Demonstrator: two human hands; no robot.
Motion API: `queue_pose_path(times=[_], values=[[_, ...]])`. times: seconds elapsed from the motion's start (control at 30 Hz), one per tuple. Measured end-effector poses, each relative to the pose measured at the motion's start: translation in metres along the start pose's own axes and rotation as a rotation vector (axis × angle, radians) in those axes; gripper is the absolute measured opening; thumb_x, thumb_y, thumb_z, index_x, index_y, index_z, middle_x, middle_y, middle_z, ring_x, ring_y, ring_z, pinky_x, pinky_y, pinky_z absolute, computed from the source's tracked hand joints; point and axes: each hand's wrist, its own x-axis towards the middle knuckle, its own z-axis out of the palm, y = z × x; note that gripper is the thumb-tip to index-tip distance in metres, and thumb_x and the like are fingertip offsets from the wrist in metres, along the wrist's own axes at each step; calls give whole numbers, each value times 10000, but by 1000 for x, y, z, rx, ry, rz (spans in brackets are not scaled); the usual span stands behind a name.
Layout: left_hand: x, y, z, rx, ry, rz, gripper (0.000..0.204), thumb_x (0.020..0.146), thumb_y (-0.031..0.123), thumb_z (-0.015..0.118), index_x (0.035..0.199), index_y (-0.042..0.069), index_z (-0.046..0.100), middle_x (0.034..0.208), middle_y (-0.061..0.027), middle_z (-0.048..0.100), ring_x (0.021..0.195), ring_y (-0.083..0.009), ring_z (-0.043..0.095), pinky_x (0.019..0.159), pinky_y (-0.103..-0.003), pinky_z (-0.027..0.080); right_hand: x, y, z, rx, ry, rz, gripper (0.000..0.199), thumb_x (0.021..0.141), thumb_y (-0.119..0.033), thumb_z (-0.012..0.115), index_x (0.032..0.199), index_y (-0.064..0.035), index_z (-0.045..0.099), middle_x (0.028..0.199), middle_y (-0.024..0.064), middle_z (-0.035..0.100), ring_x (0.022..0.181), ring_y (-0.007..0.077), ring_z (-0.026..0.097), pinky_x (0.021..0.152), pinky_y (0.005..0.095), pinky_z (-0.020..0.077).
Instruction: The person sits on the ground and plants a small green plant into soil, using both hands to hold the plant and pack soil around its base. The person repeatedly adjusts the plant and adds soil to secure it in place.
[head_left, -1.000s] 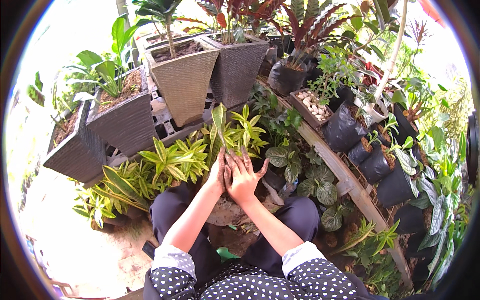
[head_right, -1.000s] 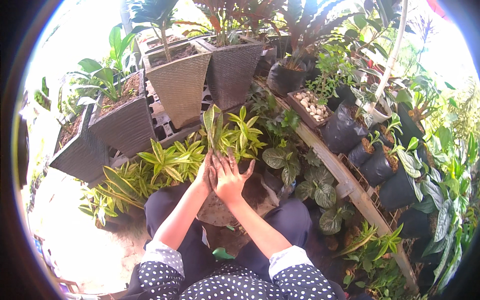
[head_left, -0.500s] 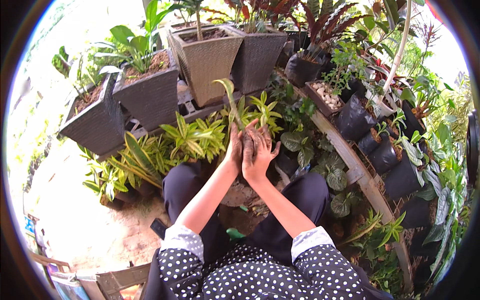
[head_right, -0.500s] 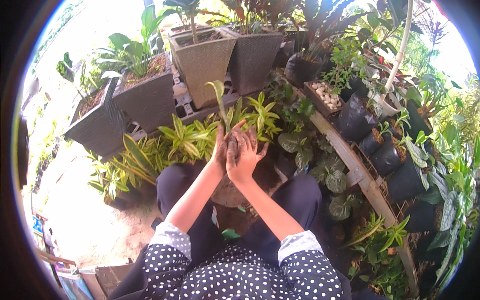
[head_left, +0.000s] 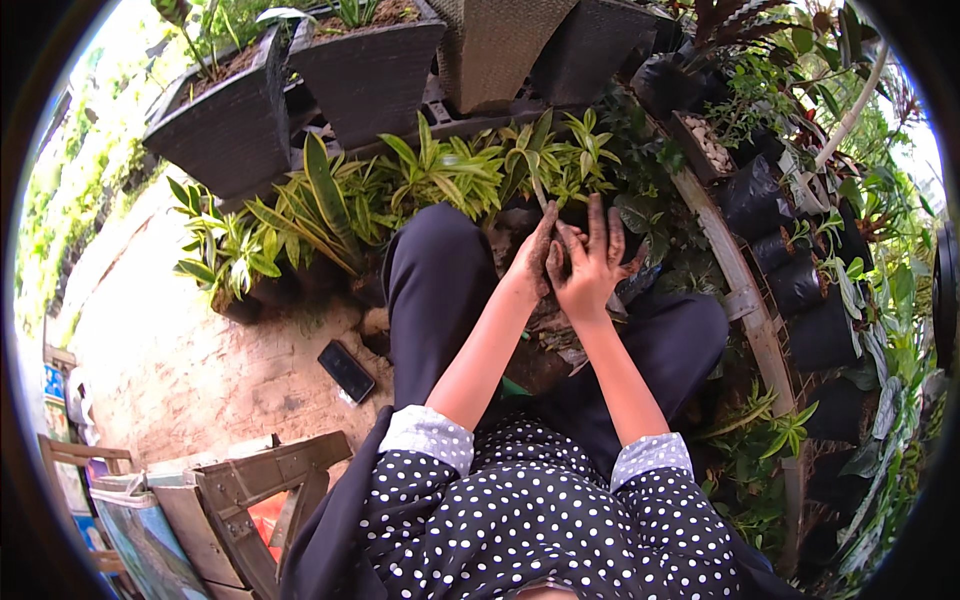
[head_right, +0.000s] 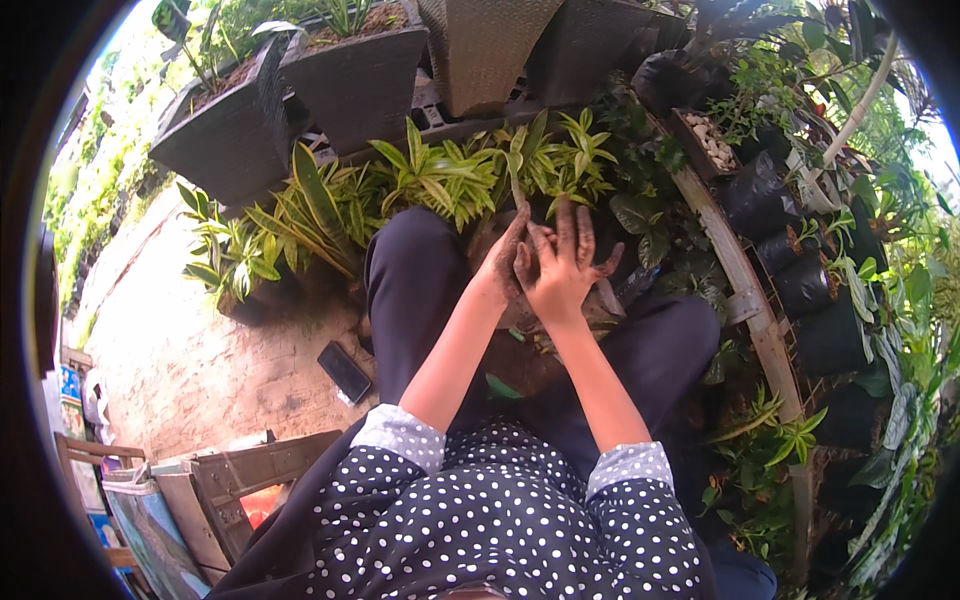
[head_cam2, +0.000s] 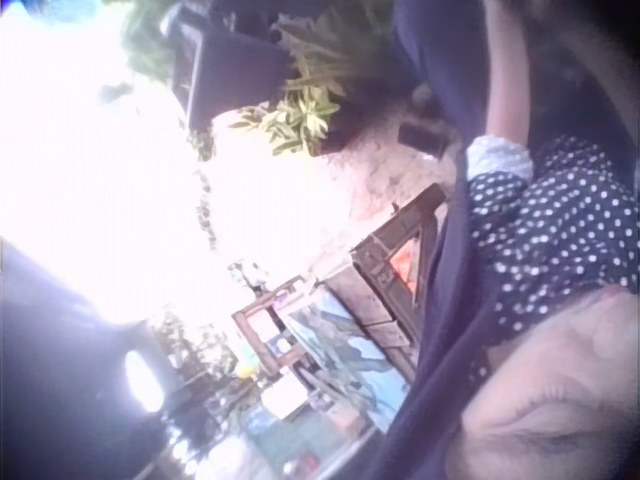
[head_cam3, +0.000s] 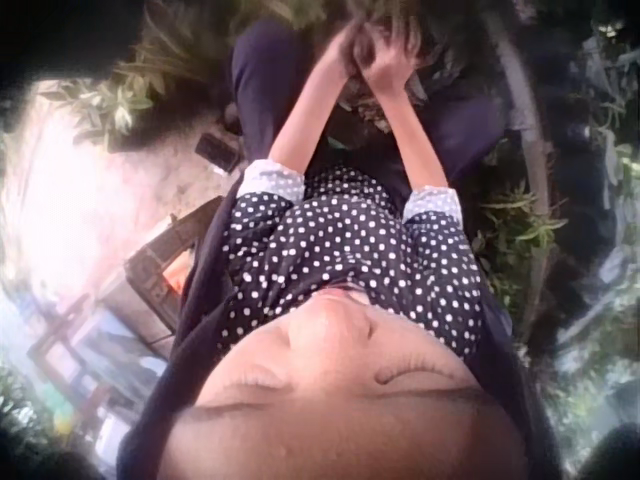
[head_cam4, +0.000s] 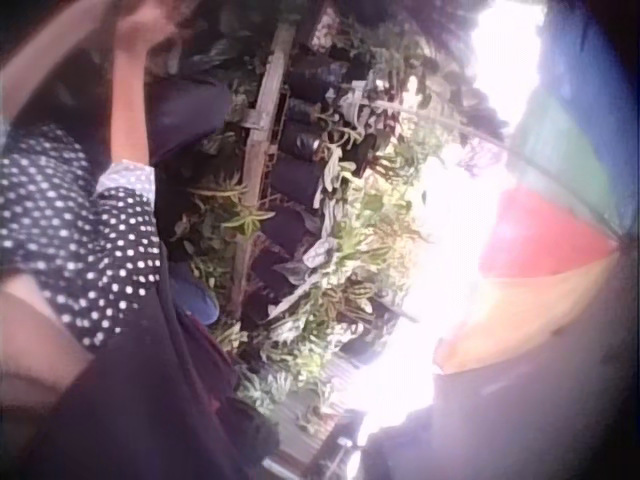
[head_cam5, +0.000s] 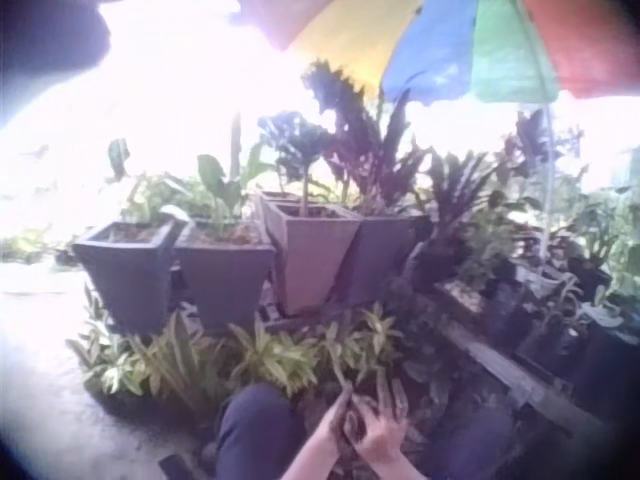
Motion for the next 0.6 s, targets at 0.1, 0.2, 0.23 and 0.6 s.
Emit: queue_pose_path(times=[0.1,0.2,0.23,0.6], values=[[-11,2,9,28,19,52,456,884,517,509,854,70,599,788,-31,606,659,-156,576,595,-290,483,-2,-11,-11,14,15,16,322,868,-313,480,1137,-229,637,1384,72,428,1270,303,356,1058,554,50],[-14,2,6,4,52,9,442,904,500,483,793,82,575,751,-27,589,656,-160,571,591,-297,478,-15,-4,4,-72,-3,-47,343,852,-328,490,1159,-240,617,1350,38,468,1262,241,383,1039,605,57],[-13,5,7,36,141,-28,432,917,490,462,764,98,559,718,-20,569,647,-159,560,587,-288,470,-18,-2,7,-65,12,-122,351,880,-310,459,1187,-219,604,1336,28,481,1237,233,409,1047,585,115],[3,6,24,28,-444,60,788,858,680,323,1194,-4,525,1251,-133,516,1181,-250,467,1050,-374,325,-9,-2,2,284,218,246,436,979,-222,316,1368,-37,382,1463,220,223,1339,366,242,1076,463,149]])
